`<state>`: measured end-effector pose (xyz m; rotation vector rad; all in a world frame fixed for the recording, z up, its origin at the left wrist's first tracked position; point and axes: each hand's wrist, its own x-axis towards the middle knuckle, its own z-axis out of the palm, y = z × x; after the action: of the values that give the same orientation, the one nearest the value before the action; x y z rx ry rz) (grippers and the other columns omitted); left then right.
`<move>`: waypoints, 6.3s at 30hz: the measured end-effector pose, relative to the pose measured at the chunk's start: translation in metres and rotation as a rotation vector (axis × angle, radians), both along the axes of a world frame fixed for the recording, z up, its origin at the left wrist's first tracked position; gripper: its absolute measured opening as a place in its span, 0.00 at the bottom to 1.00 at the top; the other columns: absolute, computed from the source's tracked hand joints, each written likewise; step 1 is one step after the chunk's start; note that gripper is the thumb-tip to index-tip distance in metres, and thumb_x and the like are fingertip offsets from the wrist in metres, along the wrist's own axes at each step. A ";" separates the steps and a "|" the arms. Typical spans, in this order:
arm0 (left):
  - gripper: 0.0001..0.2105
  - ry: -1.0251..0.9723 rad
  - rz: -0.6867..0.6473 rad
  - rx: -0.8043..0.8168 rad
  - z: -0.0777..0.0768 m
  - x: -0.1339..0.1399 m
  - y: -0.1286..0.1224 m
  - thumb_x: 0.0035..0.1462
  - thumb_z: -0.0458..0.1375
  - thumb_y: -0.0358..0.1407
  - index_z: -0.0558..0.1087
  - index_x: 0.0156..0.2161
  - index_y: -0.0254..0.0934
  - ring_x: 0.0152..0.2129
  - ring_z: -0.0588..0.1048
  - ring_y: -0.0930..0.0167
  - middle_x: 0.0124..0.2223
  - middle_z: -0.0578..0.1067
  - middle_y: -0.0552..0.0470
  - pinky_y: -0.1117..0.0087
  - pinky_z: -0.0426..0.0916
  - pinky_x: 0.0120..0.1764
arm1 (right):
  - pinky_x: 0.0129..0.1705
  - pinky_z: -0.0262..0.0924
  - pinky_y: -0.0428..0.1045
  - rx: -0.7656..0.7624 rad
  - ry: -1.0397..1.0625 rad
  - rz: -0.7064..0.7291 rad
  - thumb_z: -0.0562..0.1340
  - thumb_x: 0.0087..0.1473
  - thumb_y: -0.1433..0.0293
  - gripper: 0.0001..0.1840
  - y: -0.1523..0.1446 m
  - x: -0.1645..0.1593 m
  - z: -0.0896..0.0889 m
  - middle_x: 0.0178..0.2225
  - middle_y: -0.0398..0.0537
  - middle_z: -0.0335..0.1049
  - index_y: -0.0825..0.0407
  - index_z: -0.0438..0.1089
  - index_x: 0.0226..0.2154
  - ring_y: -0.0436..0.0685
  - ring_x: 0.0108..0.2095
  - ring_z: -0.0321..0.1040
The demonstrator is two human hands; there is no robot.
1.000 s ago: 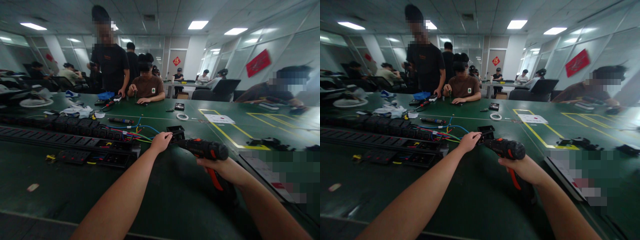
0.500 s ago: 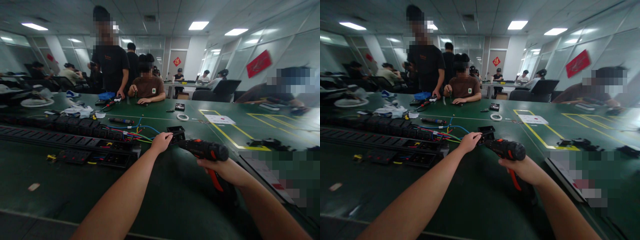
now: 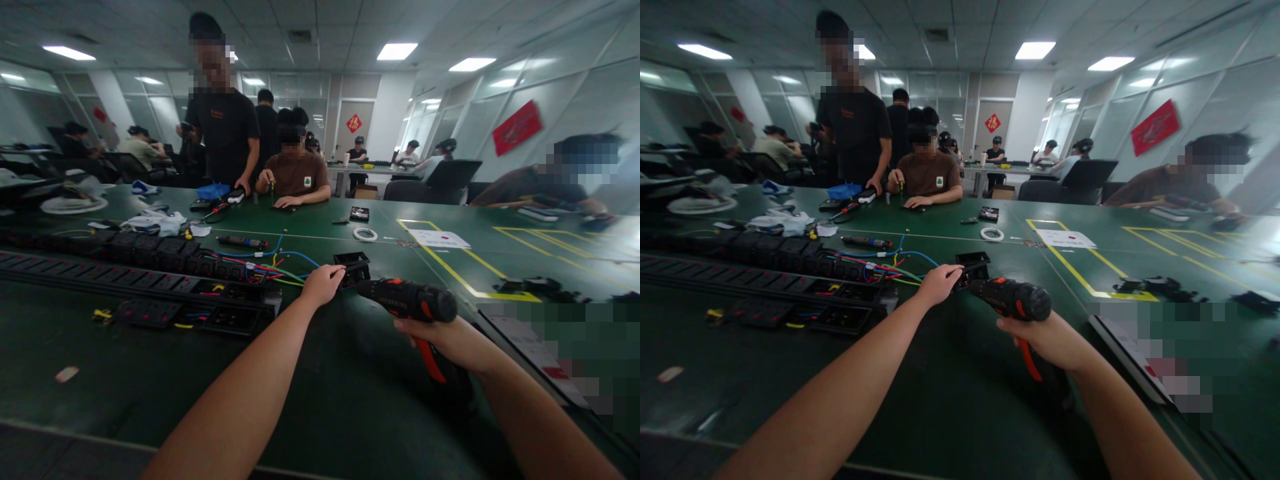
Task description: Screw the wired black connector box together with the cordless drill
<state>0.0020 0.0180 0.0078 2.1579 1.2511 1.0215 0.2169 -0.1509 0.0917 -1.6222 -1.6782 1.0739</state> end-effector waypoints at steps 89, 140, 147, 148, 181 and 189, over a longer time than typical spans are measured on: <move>0.18 -0.016 0.007 -0.038 0.005 -0.001 -0.002 0.65 0.53 0.44 0.78 0.53 0.42 0.52 0.75 0.64 0.54 0.79 0.50 0.67 0.65 0.56 | 0.31 0.59 0.51 -0.017 -0.049 0.023 0.66 0.51 0.53 0.17 0.000 0.001 -0.001 0.25 0.42 0.67 0.50 0.72 0.34 0.56 0.28 0.64; 0.17 -0.006 0.042 -0.037 0.005 0.001 0.001 0.66 0.51 0.42 0.79 0.52 0.42 0.52 0.75 0.64 0.53 0.79 0.50 0.67 0.67 0.55 | 0.34 0.64 0.51 0.010 0.045 0.066 0.68 0.52 0.56 0.18 -0.002 0.003 -0.002 0.36 0.47 0.74 0.51 0.75 0.40 0.55 0.31 0.68; 0.18 -0.013 0.056 -0.038 0.004 0.000 -0.001 0.66 0.51 0.47 0.80 0.50 0.46 0.51 0.77 0.64 0.52 0.80 0.51 0.68 0.68 0.53 | 0.36 0.64 0.52 -0.012 0.033 0.064 0.67 0.52 0.55 0.19 -0.002 0.003 -0.002 0.38 0.49 0.75 0.52 0.74 0.41 0.57 0.32 0.68; 0.18 -0.009 0.065 -0.043 0.005 -0.001 -0.002 0.66 0.51 0.47 0.80 0.50 0.46 0.51 0.77 0.63 0.52 0.80 0.51 0.68 0.68 0.52 | 0.36 0.64 0.52 -0.015 0.028 0.056 0.67 0.52 0.55 0.20 -0.001 0.003 -0.002 0.38 0.49 0.75 0.52 0.74 0.41 0.57 0.32 0.68; 0.17 -0.003 0.064 -0.055 0.006 -0.001 -0.002 0.65 0.52 0.46 0.80 0.50 0.46 0.50 0.77 0.63 0.52 0.80 0.51 0.68 0.68 0.51 | 0.29 0.59 0.50 -0.036 -0.092 -0.010 0.66 0.52 0.54 0.18 -0.004 0.000 -0.002 0.24 0.42 0.68 0.52 0.71 0.34 0.54 0.27 0.65; 0.17 0.004 0.070 -0.068 0.005 0.000 -0.002 0.66 0.52 0.46 0.80 0.50 0.47 0.50 0.77 0.64 0.51 0.80 0.53 0.69 0.68 0.51 | 0.31 0.60 0.50 -0.019 -0.071 -0.006 0.66 0.52 0.54 0.18 -0.002 0.001 -0.006 0.25 0.43 0.69 0.52 0.72 0.34 0.55 0.27 0.65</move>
<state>0.0018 0.0160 0.0132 2.0791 1.3520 0.9888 0.2179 -0.1526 0.0854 -1.6942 -1.7129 1.0430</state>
